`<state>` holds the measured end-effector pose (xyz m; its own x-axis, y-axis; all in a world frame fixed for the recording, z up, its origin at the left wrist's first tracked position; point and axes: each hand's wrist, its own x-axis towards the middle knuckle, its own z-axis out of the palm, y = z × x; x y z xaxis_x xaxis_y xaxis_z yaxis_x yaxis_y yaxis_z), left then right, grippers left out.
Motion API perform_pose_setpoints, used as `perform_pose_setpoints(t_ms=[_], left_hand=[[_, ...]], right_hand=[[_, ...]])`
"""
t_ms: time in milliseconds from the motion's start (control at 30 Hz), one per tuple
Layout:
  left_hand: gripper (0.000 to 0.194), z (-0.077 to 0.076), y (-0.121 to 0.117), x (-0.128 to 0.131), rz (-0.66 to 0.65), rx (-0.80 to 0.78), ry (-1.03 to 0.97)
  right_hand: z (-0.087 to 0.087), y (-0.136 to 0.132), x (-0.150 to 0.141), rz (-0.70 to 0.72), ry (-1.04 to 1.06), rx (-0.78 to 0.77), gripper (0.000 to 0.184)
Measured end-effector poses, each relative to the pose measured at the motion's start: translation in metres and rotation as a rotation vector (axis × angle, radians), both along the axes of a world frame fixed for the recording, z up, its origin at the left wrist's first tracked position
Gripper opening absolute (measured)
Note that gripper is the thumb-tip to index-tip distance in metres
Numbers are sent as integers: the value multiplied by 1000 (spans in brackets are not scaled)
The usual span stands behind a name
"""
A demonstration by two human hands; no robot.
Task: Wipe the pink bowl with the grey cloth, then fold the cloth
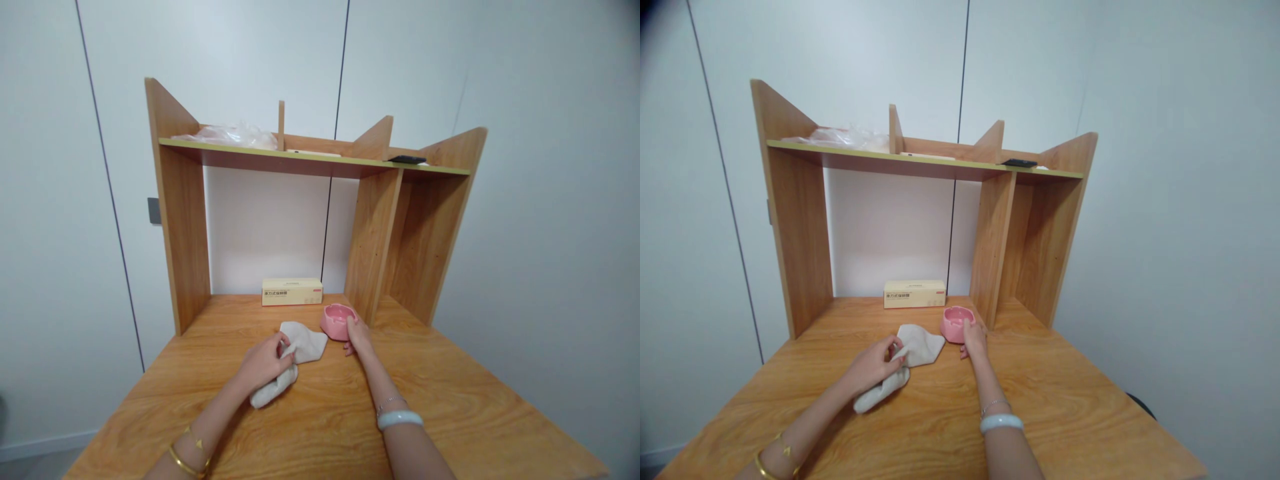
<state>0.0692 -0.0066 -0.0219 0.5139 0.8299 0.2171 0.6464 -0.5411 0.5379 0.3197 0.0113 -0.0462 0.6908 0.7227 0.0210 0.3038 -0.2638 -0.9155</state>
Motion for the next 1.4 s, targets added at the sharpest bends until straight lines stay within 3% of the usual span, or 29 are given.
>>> perform_pose_setpoints(t_ms=[233,333,433,600,867,1067,1167,1400], left_hand=[[24,-2,5,-3,30,-25,-47],[33,3,5,-9,-22,-81,-30],[47,11,6,-19,-156,-205,9],[53,21,3,-26,-269,-326,140],[27,19,6,-27,-244,-266,228],[23,24,16,-31,-217,-172,108],[23,26,22,-36,-133,-135,31],[16,25,36,-44,-32,-103,-161]], right_hand=[[14,-9,-6,-60,-270,184,48],[21,-11,-20,171,-503,244,41],[24,-12,-35,439,-629,191,34],[18,-12,-50,536,-651,114,29],[6,-9,-52,499,-598,1,27],[3,-4,-48,544,-446,25,28],[1,-4,-43,592,-318,-6,29],[4,-15,-37,730,-26,-180,57]])
